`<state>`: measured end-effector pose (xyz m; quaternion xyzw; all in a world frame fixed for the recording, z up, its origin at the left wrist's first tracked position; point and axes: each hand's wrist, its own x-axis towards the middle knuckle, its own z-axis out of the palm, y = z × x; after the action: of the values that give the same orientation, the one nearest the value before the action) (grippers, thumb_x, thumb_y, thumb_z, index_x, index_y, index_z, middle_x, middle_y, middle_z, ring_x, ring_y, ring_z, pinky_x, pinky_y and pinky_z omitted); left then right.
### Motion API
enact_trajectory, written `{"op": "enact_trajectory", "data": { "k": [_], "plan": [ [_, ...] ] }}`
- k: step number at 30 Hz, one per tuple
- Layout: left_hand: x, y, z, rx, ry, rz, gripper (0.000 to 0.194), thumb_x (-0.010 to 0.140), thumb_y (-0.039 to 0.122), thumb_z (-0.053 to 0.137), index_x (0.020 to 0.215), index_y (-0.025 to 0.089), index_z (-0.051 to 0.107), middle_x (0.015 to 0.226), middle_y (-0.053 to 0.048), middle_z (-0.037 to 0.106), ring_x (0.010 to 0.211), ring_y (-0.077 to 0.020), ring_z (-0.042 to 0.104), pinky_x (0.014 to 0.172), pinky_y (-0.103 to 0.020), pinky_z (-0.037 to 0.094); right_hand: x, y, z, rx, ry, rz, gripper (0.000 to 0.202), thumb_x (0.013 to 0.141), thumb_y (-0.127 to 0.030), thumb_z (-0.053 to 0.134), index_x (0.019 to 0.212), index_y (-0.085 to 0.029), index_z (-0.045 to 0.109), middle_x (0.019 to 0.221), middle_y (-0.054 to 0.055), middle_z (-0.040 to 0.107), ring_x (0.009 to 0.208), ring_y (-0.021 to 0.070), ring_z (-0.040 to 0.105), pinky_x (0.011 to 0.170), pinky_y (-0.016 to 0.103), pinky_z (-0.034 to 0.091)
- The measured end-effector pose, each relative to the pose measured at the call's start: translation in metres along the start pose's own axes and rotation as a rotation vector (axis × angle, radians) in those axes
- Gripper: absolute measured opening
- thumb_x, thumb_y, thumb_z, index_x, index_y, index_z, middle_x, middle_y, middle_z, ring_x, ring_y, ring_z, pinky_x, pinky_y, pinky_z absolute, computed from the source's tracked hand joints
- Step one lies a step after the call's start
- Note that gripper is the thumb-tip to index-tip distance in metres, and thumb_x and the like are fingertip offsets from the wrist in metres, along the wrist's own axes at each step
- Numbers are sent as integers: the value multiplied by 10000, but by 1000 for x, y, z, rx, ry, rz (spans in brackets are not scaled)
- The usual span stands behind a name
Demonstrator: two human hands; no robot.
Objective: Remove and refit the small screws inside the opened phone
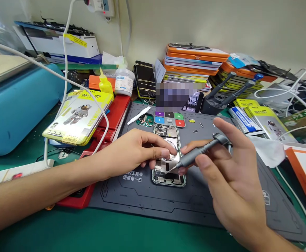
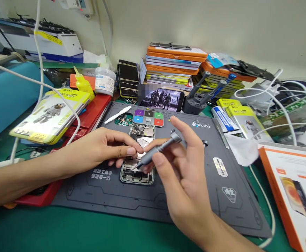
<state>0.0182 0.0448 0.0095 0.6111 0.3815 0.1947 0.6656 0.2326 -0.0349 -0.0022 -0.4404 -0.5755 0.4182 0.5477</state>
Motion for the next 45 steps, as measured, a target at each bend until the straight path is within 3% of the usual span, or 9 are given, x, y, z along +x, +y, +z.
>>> {"op": "enact_trajectory", "data": {
  "k": [4, 10, 15, 26, 35, 39, 41, 45],
  "plan": [
    [-1, 1, -1, -4, 13, 29, 218, 1006, 328, 738, 1131, 176, 830, 722, 18, 680, 645, -101, 582, 569, -200, 423, -12, 5, 2, -226, -81, -173, 645, 1040, -160, 655, 1546, -508, 458, 1158, 28, 749, 844, 214, 758, 718, 408, 697],
    [0, 0, 0, -76, 25, 28, 224, 1058, 277, 644, 1164, 157, 801, 680, 44, 621, 638, -94, 562, 558, -188, 416, -19, 11, -1, -387, -214, -375, 800, 990, -68, 682, 1617, -493, 426, 1277, 20, 793, 993, 232, 799, 900, 448, 706],
    [1, -2, 1, -113, 26, 21, 233, 1074, 299, 623, 1185, 177, 788, 646, 61, 574, 604, -89, 518, 553, -185, 399, -19, 13, 0, -373, -197, -350, 771, 983, -84, 690, 1607, -467, 450, 1202, 35, 814, 992, 261, 795, 906, 494, 711],
    [0, -5, 0, -49, 8, 37, 220, 1060, 330, 613, 1147, 201, 769, 720, 36, 609, 634, -105, 533, 557, -198, 406, -19, 14, -1, -387, -238, -340, 788, 984, -65, 670, 1616, -469, 430, 1292, 34, 790, 1007, 258, 792, 920, 491, 711],
    [0, -1, 0, -16, 5, 26, 199, 1055, 328, 610, 1111, 210, 762, 734, 36, 642, 642, -105, 544, 567, -197, 415, -16, 15, -3, -391, -289, -337, 836, 985, -27, 627, 1649, -470, 378, 1442, 28, 732, 1155, 257, 785, 975, 477, 698],
    [-1, 0, 1, -11, 7, 28, 187, 1051, 312, 612, 1091, 208, 762, 709, 52, 622, 609, -99, 535, 565, -204, 413, -13, 11, -6, -444, -376, -386, 918, 960, 13, 575, 1704, -434, 278, 1573, 13, 642, 1361, 263, 696, 1125, 500, 620],
    [-1, 0, 1, -12, 8, 33, 183, 1048, 311, 618, 1083, 205, 762, 734, 49, 631, 608, -97, 539, 561, -209, 411, -10, 7, -8, -470, -417, -396, 937, 954, 17, 567, 1717, -422, 248, 1521, 15, 680, 1338, 249, 701, 1134, 487, 604],
    [-1, 1, 1, 10, 9, 38, 189, 1046, 309, 618, 1086, 201, 768, 850, 21, 688, 662, -104, 570, 602, -227, 444, -4, -1, -11, -515, -492, -488, 856, 984, -60, 595, 1722, -368, 292, 1211, 48, 781, 1061, 234, 749, 945, 415, 657]
  ]
}}
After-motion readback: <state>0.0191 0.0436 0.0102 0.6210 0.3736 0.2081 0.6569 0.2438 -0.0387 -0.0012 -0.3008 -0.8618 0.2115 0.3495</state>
